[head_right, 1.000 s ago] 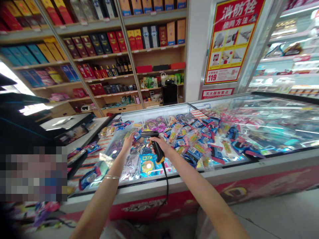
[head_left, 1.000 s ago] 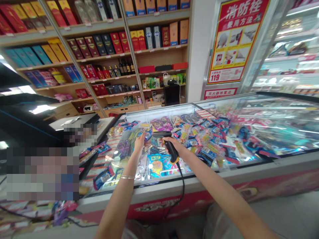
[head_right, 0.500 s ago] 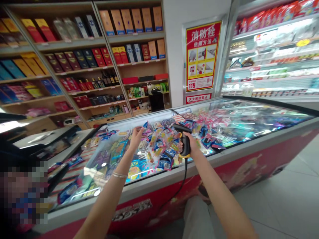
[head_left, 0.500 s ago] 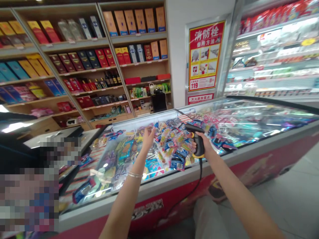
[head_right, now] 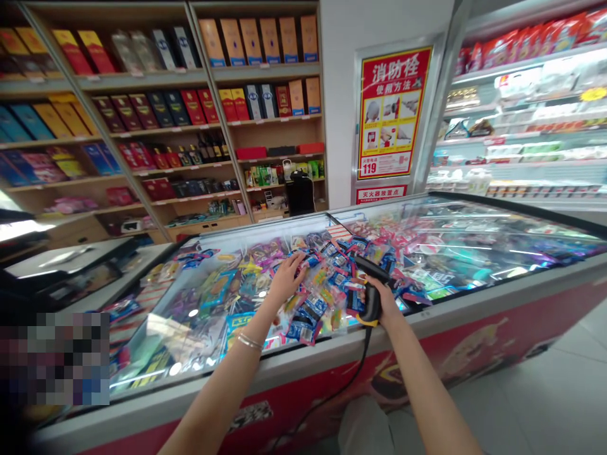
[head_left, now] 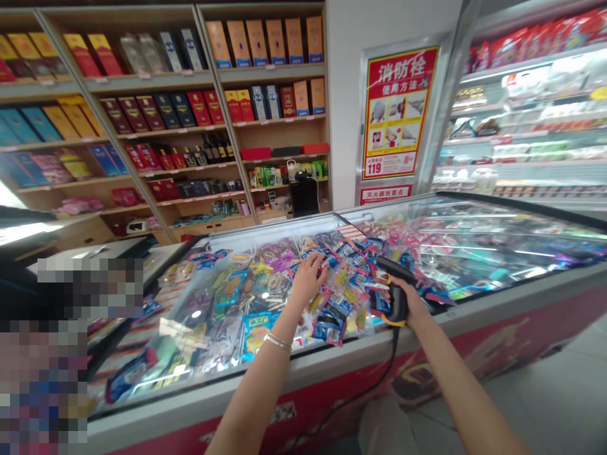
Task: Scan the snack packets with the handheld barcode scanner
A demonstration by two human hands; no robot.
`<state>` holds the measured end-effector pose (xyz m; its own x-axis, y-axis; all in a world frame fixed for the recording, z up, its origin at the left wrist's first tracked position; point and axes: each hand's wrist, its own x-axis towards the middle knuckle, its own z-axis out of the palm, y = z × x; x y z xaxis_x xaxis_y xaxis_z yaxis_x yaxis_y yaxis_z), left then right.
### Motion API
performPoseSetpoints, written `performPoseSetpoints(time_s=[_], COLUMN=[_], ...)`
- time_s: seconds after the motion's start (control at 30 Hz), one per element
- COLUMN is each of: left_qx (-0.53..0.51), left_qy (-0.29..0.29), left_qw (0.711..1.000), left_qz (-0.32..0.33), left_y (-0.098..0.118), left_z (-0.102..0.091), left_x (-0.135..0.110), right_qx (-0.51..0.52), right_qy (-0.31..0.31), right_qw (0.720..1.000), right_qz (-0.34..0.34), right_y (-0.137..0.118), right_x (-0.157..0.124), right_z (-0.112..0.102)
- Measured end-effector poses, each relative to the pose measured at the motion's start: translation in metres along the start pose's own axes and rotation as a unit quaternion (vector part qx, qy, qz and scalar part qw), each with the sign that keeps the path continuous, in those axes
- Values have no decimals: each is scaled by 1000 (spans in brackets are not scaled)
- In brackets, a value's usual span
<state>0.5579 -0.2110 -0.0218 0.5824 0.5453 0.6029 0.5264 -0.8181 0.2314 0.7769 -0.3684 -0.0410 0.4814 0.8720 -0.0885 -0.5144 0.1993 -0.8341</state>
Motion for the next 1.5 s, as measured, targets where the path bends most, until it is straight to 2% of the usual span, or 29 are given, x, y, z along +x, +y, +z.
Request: performPoseSetpoints(time_s=[0.47,0.6,0.7,0.8,0.9,1.0,1.1,1.27,1.37,1.5], left_qx=[18,26,40,53,77,105,126,175,223,281], left_qy=[-6,1,20,44,70,93,113,148,146,117], left_qw=[1000,999,998,997,992,984,974,946,916,844], left_qz=[-20,-26,-35,-41,-66,-108,-153,-231,-298,-442], left_y=[-1,7,15,10,-13,-49,-89,-152,-192,-243], left_z=[5,5,-7,-35,-78,-124,-164,-217,-246,-277], left_x=[-1,-1,-2,-4,-15,-35,-64,-117,-145,-179], right_qx=[-14,-35,-48,-58,-79,-95,-107,-112,-113,-111], right_qy=[11,14,15,0,-44,-106,-159,-249,-294,-331], right_qw=[1000,999,999,998,996,989,981,956,939,915], right_qz=[18,12,9,6,7,25,45,107,140,202], right_y=[2,0,-3,-7,-6,4,26,75,105,147], right_x=[2,-1,-6,-13,-22,-30,-34,-37,-38,-38], right_z=[3,6,11,23,51,94,146,231,271,303])
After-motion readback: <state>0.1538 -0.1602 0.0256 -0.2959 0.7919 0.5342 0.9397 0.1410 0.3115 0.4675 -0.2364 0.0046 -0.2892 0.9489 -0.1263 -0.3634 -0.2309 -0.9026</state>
